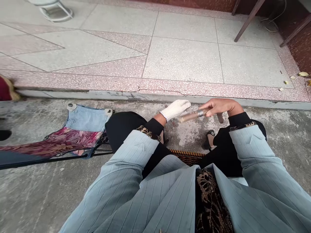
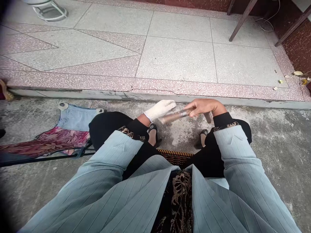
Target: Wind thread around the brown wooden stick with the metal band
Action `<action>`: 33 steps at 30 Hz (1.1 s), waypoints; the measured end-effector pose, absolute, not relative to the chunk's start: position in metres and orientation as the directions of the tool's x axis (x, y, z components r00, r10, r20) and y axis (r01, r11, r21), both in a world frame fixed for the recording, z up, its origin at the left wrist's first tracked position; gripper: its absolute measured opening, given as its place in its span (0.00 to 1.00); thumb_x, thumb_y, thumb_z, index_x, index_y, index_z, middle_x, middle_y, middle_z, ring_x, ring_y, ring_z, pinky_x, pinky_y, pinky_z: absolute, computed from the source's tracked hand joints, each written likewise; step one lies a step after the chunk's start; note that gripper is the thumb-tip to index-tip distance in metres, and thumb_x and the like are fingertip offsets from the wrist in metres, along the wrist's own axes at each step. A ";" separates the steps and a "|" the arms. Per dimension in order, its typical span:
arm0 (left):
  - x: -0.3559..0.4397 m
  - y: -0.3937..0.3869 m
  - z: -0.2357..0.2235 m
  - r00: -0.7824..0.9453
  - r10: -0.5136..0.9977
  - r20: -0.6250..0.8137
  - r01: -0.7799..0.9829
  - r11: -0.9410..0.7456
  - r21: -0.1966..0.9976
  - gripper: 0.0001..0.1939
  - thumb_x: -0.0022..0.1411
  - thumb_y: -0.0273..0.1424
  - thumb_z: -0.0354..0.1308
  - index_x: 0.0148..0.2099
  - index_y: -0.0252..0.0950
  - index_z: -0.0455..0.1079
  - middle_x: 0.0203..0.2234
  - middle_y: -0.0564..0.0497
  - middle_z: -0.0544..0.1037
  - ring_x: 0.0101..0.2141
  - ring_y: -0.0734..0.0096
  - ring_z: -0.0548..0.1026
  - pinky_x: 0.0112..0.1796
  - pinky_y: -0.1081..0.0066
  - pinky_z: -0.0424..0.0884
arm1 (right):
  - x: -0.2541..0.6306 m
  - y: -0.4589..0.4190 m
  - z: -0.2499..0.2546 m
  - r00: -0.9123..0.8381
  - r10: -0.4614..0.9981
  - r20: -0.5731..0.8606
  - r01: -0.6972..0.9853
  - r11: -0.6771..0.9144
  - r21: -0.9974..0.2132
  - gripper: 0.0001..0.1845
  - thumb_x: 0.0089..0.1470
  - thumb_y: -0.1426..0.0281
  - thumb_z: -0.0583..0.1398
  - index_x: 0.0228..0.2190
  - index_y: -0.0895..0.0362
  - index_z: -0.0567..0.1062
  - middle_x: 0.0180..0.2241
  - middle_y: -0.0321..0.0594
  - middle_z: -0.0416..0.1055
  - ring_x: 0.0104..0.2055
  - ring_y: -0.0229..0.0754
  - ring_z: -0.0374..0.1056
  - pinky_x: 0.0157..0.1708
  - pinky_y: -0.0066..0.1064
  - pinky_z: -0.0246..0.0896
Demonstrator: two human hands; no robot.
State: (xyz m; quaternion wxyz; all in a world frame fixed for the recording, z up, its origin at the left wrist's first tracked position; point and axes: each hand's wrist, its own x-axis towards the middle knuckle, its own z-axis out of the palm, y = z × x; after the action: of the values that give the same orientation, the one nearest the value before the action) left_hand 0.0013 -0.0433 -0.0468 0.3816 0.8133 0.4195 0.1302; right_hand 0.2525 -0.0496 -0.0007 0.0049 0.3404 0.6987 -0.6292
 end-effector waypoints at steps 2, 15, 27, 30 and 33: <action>0.007 -0.049 -0.051 0.621 0.777 -0.101 0.527 -0.319 0.788 0.23 0.70 0.43 0.38 0.36 0.33 0.69 0.28 0.49 0.74 0.25 0.73 0.68 0.29 0.72 0.61 | 0.258 -0.049 0.003 -0.684 0.672 -0.284 0.312 -0.082 -0.946 0.25 0.47 0.59 0.67 0.45 0.59 0.76 0.28 0.34 0.68 0.26 0.32 0.60 0.28 0.26 0.57; 0.010 -0.058 -0.050 0.710 0.696 -0.107 0.662 -0.609 0.438 0.20 0.68 0.42 0.43 0.41 0.37 0.72 0.30 0.47 0.77 0.33 0.65 0.74 0.33 0.71 0.62 | 0.244 -0.039 -0.026 -0.292 0.768 -0.570 0.949 0.161 -0.269 0.11 0.49 0.69 0.63 0.37 0.57 0.80 0.32 0.42 0.74 0.34 0.43 0.66 0.32 0.31 0.55; 0.011 -0.054 -0.058 0.699 0.713 -0.060 0.496 -0.423 0.758 0.23 0.70 0.42 0.38 0.35 0.34 0.68 0.28 0.49 0.75 0.28 0.71 0.70 0.32 0.72 0.63 | 0.259 -0.046 -0.001 -0.539 0.822 -0.183 0.181 -0.099 -0.979 0.20 0.47 0.60 0.67 0.39 0.61 0.76 0.26 0.34 0.67 0.25 0.31 0.59 0.27 0.25 0.57; 0.015 -0.058 -0.064 0.755 0.652 -0.070 0.519 -0.528 0.673 0.22 0.69 0.43 0.40 0.38 0.34 0.69 0.30 0.49 0.75 0.31 0.68 0.71 0.34 0.71 0.62 | 0.260 -0.039 -0.014 -0.333 0.909 -0.250 0.362 -0.121 -0.924 0.17 0.48 0.61 0.65 0.37 0.60 0.76 0.25 0.35 0.67 0.25 0.34 0.60 0.28 0.27 0.58; 0.015 -0.059 -0.063 0.776 0.621 -0.110 0.568 -0.612 0.551 0.23 0.69 0.45 0.39 0.42 0.36 0.71 0.31 0.48 0.76 0.32 0.66 0.72 0.33 0.70 0.61 | 0.258 -0.034 -0.024 -0.170 0.922 -0.349 0.762 -0.102 -0.639 0.16 0.48 0.65 0.65 0.40 0.58 0.79 0.29 0.38 0.71 0.30 0.38 0.64 0.31 0.29 0.58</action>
State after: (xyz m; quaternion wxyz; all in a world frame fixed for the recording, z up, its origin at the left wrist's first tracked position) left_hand 0.0148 -0.0591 -0.0631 0.2903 0.8965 0.3316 0.0461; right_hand 0.2584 -0.0343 -0.0243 -0.1041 0.6359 0.6620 -0.3827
